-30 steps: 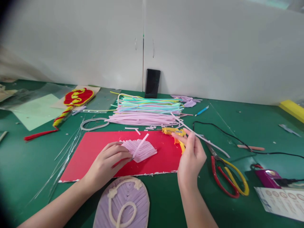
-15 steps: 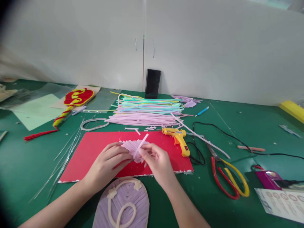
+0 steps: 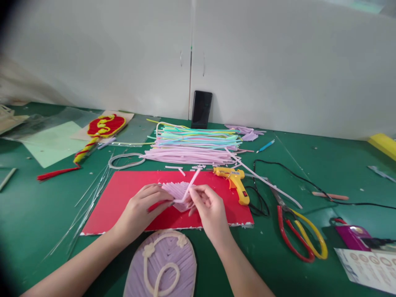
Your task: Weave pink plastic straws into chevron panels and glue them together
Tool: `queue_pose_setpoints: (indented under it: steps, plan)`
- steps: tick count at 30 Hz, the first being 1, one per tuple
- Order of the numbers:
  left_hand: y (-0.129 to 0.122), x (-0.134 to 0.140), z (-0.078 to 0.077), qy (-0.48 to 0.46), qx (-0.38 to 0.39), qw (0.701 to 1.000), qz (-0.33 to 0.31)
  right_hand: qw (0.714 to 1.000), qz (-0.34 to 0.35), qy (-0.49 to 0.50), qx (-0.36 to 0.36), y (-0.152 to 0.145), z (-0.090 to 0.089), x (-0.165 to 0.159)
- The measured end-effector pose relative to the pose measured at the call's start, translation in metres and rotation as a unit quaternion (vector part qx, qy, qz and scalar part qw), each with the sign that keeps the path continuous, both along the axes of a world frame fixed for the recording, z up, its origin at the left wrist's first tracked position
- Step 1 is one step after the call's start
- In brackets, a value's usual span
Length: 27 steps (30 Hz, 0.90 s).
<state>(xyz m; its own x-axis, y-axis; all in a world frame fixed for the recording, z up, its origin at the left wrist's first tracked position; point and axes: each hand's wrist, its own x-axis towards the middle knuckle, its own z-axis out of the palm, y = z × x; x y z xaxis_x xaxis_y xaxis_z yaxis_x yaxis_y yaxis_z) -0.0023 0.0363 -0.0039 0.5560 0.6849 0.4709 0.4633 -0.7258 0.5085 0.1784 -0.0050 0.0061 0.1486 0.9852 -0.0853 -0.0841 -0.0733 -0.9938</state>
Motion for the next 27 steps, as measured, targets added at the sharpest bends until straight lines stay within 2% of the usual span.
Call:
queue_pose_setpoints:
  steps: [7, 14, 18, 21, 23, 25, 27]
  plan:
    - [-0.005, 0.000, 0.005, 0.029, 0.057, 0.998, -0.027, 0.995, 0.086, -0.037, -0.044, -0.006, -0.005, -0.006]
    - [0.003, -0.010, 0.007, 0.079, 0.120, 0.989, -0.037, 0.996, 0.038, -0.059, -0.047, -0.004, -0.002, 0.001]
    - [0.007, -0.013, 0.006, 0.048, 0.125, 0.991, -0.005, 0.997, 0.019, -0.063, -0.038, -0.003, 0.004, 0.006]
    - [0.007, -0.012, 0.008, -0.043, 0.067, 0.995, 0.054, 0.999, -0.023, -0.021, -0.028, -0.002, 0.005, 0.006]
    - [0.008, -0.012, 0.010, -0.117, -0.030, 0.986, 0.116, 0.998, -0.045, 0.030, -0.021, -0.002, 0.005, 0.005]
    - [0.008, -0.011, 0.012, -0.189, -0.145, 0.960, 0.150, 0.997, -0.009, 0.078, -0.028, -0.004, 0.006, 0.003]
    - [0.007, -0.007, 0.012, -0.246, -0.245, 0.930, 0.118, 0.989, 0.086, 0.108, -0.051, -0.008, 0.007, 0.000]
